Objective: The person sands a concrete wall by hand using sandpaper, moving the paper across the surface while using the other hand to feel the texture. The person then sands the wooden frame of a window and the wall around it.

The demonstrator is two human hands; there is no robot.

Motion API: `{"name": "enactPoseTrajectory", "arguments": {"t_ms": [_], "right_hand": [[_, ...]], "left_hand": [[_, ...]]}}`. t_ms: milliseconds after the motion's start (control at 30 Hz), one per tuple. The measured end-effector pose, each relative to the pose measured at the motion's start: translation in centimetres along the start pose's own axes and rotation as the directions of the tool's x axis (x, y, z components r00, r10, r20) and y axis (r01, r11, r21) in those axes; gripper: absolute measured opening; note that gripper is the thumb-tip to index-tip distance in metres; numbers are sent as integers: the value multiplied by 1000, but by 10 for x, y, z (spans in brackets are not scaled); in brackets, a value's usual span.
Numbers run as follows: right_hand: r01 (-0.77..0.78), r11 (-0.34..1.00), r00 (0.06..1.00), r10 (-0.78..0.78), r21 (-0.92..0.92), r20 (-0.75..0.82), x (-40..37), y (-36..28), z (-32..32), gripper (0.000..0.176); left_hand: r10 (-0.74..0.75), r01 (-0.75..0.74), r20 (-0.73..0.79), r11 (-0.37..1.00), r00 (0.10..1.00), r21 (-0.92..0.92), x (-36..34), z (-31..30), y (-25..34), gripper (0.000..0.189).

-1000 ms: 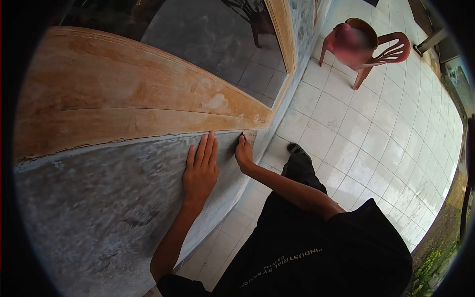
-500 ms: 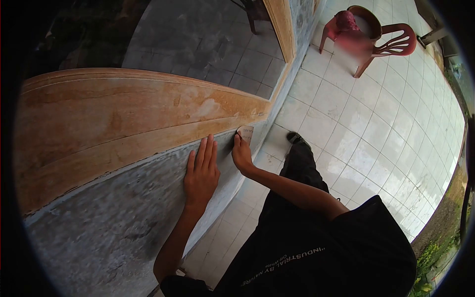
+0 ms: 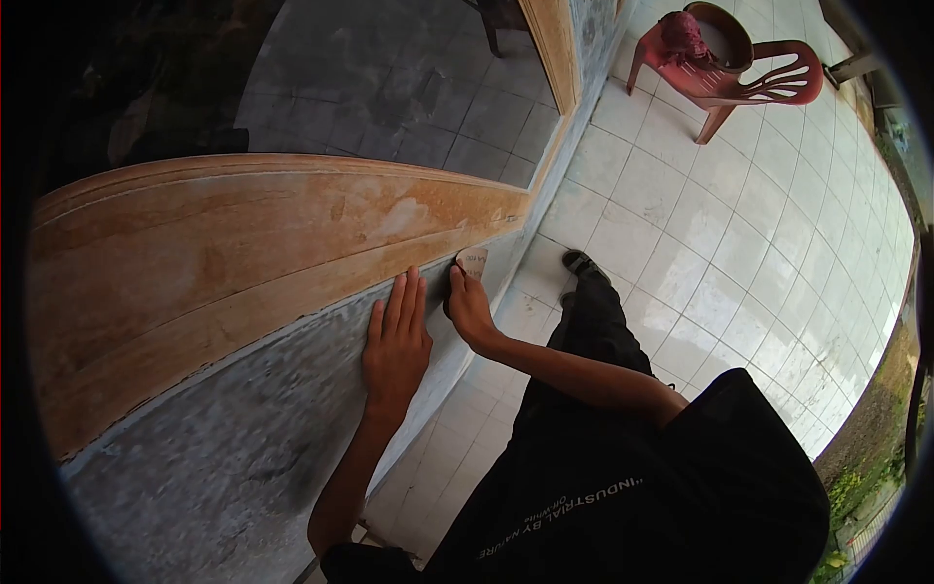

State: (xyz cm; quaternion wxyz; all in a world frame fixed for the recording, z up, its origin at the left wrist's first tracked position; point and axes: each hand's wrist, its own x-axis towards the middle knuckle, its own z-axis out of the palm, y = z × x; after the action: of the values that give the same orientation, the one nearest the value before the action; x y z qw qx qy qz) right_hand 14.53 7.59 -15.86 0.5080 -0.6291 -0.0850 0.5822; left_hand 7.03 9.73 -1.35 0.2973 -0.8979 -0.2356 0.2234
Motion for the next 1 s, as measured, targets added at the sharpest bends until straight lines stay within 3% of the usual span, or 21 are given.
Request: {"name": "enactPoseTrajectory", "arguments": {"t_ms": [67,133,200,300,600,667,733,800,867,933,1000], "right_hand": [[1,1000,1000,-1,-28,-16,1,-5,-8,51],[-163,986,986,162,23,39,21,0,-17,52],[-172,985,985,172,26,11,24,2,-14,53],[1,1000,1000,-1,-1,25,3,10,2,53],[-3,998,1000,2,-65,-13,3,13,-1,54],[140,984,981,-153,-111,-117,3,19,-1,54],[148,983,970,-166,-112,-175,25,32,-5,52],[-28,997,996,22,-74,-91,29,31,-11,50],[-45,999,991,42,-18,-128,8,36,7,50],[247,969,952,-248,-32,-177,-13,45,18,52],[234,972,958,-235,-25,-164,-4,55,17,53]], "left_hand": [[-5,5,-4,1000,1000,21,2,-1,2,63],[5,-5,12,999,1000,33,4,-2,2,64],[4,-4,10,999,1000,36,3,3,3,65],[6,-7,20,999,1000,51,2,3,2,65],[3,-4,13,1000,1000,8,1,3,4,66],[1,-1,-14,1000,1000,15,-3,6,7,67],[-28,29,22,1000,999,-12,-9,16,13,67],[-24,25,17,999,1000,-24,-16,24,19,68],[-20,21,17,999,1000,-31,-24,33,23,68],[-35,35,0,995,999,-88,-30,40,27,69],[-29,28,-10,994,1000,-103,-34,41,29,69]]}}
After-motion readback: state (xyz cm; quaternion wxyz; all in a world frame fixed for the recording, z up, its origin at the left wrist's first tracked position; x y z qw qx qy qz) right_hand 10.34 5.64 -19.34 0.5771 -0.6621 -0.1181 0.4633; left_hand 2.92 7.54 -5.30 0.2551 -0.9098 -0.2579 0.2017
